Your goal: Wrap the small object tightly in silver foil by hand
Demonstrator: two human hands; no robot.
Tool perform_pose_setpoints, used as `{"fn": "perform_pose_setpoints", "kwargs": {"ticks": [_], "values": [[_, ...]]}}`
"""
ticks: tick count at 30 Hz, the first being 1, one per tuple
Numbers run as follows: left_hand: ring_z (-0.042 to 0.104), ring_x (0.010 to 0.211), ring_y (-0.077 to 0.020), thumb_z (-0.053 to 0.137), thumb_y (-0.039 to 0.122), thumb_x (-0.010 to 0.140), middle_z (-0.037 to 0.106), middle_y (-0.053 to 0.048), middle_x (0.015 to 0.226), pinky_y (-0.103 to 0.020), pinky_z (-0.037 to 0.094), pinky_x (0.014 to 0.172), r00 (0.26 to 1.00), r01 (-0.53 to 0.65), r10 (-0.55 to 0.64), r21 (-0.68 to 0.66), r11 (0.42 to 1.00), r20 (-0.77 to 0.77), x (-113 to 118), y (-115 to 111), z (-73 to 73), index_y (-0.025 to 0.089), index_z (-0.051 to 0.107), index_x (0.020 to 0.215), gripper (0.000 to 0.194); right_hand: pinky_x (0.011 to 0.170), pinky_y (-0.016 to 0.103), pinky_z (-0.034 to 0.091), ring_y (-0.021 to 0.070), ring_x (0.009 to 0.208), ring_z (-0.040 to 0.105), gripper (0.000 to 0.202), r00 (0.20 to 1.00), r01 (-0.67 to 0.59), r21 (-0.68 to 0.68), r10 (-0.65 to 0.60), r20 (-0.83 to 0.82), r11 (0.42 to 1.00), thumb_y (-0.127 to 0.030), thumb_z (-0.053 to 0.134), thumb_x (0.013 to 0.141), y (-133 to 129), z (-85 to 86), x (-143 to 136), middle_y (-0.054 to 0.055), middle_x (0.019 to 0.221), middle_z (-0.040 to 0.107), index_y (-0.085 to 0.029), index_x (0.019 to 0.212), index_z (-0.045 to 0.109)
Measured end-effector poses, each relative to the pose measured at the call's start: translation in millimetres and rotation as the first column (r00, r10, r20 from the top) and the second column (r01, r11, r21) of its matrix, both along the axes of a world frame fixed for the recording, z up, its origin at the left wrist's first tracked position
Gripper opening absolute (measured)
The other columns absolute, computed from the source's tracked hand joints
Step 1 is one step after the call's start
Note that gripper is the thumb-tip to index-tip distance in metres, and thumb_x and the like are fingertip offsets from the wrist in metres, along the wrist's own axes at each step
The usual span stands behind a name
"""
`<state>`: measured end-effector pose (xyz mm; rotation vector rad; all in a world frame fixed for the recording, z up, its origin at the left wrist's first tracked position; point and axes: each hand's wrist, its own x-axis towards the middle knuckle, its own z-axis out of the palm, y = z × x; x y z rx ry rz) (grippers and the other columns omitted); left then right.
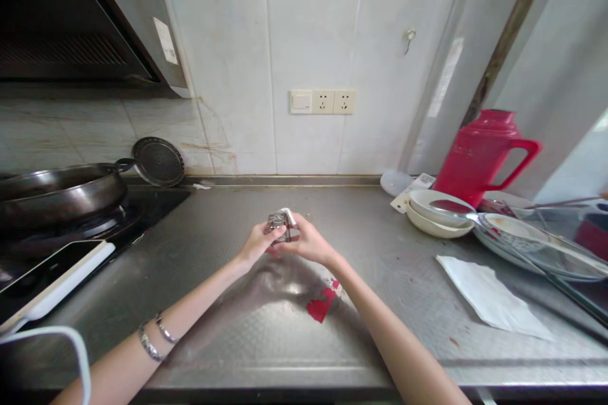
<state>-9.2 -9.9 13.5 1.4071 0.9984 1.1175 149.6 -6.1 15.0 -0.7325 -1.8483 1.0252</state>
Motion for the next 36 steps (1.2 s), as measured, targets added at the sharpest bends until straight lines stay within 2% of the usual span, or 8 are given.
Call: {"fn": "perform_pose_setpoints", "kwargs": {"ticks": [4, 6, 8, 11, 15, 23, 28, 36], "values": [[0.063, 0.061, -0.0172, 0.068, 0.058, 0.068, 0.064, -0.015, 0.105, -0.024, 0.049, 0.037, 0.996, 0.086, -0.085, -0.034, 0.996, 0.034, -3, 1, -3.3, 0.016, 0.018, 0.145, 0.101, 0.074, 0.032, 0.056, 0.0228, 0.099, 0.06, 0.066, 1.0, 0.024, -0.013, -0.024, 0.004, 1.0, -0.03, 0.078, 0.063, 1, 3.9, 3, 0.008, 0.115, 0.06, -0.02, 0.123, 0.052], [0.065, 0.065, -0.02, 0.066, 0.058, 0.07, 0.062, -0.019, 0.111, -0.024, 0.048, 0.038, 0.99, 0.141, -0.141, -0.042, 0.989, 0.008, -7, 2, -5.0, 0.016, -0.004, 0.148, 0.113, 0.079, 0.033, 0.053, 0.0206, 0.091, 0.063, 0.053, 0.999, 0.031, -0.005, -0.031, 0.016, 1.0, -0.03, 0.077, 0.064, -2, 11.1, 4, 0.005, 0.1, 0.065, -0.017, 0.112, 0.058], [0.066, 0.073, -0.0222, 0.071, 0.052, 0.069, 0.059, -0.02, 0.118, -0.026, 0.05, 0.044, 0.981, 0.178, -0.177, 0.017, 0.984, -0.075, -9, 3, -6.3, 0.017, -0.01, 0.148, 0.118, 0.083, 0.034, 0.051, 0.0192, 0.087, 0.064, 0.042, 1.0, 0.023, -0.031, -0.023, 0.0, 0.999, -0.031, 0.075, 0.066, -5, 19.3, 4, 0.003, 0.09, 0.068, -0.016, 0.102, 0.061], [0.064, 0.095, -0.0256, 0.083, 0.037, 0.057, 0.053, -0.019, 0.13, -0.037, 0.055, 0.075, 0.971, 0.152, -0.109, 0.198, 0.968, -0.215, -9, 3, -7.6, 0.02, -0.004, 0.148, 0.127, 0.076, 0.031, 0.051, 0.0188, 0.082, 0.065, 0.038, 0.999, 0.01, -0.173, -0.015, -0.028, 0.985, -0.034, 0.074, 0.066, -9, 28.0, 5, 0.003, 0.088, 0.069, -0.015, 0.098, 0.063], [0.056, 0.115, -0.0289, 0.085, 0.03, 0.051, 0.055, -0.017, 0.128, -0.046, 0.038, 0.102, 0.959, 0.071, 0.027, 0.33, 0.941, -0.283, -2, 0, -8.9, 0.016, 0.006, 0.147, 0.125, 0.066, 0.027, 0.049, 0.017, 0.073, 0.063, 0.035, 1.0, 0.024, -0.269, -0.027, -0.008, 0.963, -0.036, 0.073, 0.066, -11, 28.6, 4, 0.002, 0.081, 0.068, -0.013, 0.092, 0.065], [0.065, 0.093, -0.0215, 0.075, 0.023, 0.061, 0.067, -0.008, 0.104, -0.034, 0.049, 0.083, 0.976, 0.014, 0.056, 0.313, 0.95, -0.213, 4, -4, -12.7, 0.017, 0.041, 0.122, 0.07, 0.071, 0.027, 0.046, 0.0162, 0.077, 0.06, 0.038, 0.995, 0.056, -0.194, -0.039, 0.089, 0.979, -0.038, 0.077, 0.063, -5, 20.1, 4, 0.002, 0.085, 0.068, -0.015, 0.091, 0.066], [0.063, 0.087, -0.0201, 0.076, 0.021, 0.057, 0.065, -0.006, 0.101, -0.031, 0.048, 0.075, 0.96, -0.051, 0.131, 0.304, 0.951, -0.248, 5, -5, -14.0, 0.017, 0.043, 0.115, 0.067, 0.073, 0.029, 0.045, 0.0177, 0.082, 0.06, 0.042, 0.994, 0.066, -0.255, -0.041, 0.104, 0.965, -0.048, 0.069, 0.07, -8, 27.6, 9, 0.004, 0.089, 0.068, -0.015, 0.096, 0.067], [0.061, 0.08, -0.018, 0.076, 0.021, 0.056, 0.063, -0.004, 0.094, -0.029, 0.045, 0.072, 0.963, -0.086, 0.155, 0.291, 0.953, -0.222, 7, -5, -18.6, 0.017, 0.042, 0.117, 0.07, 0.059, 0.025, 0.038, 0.0141, 0.062, 0.051, 0.049, 0.939, 0.339, -0.061, -0.342, -0.038, 0.939, -0.059, 0.056, 0.077, 3, 8.0, -4, 0.001, 0.063, 0.059, -0.012, 0.069, 0.065]]}}
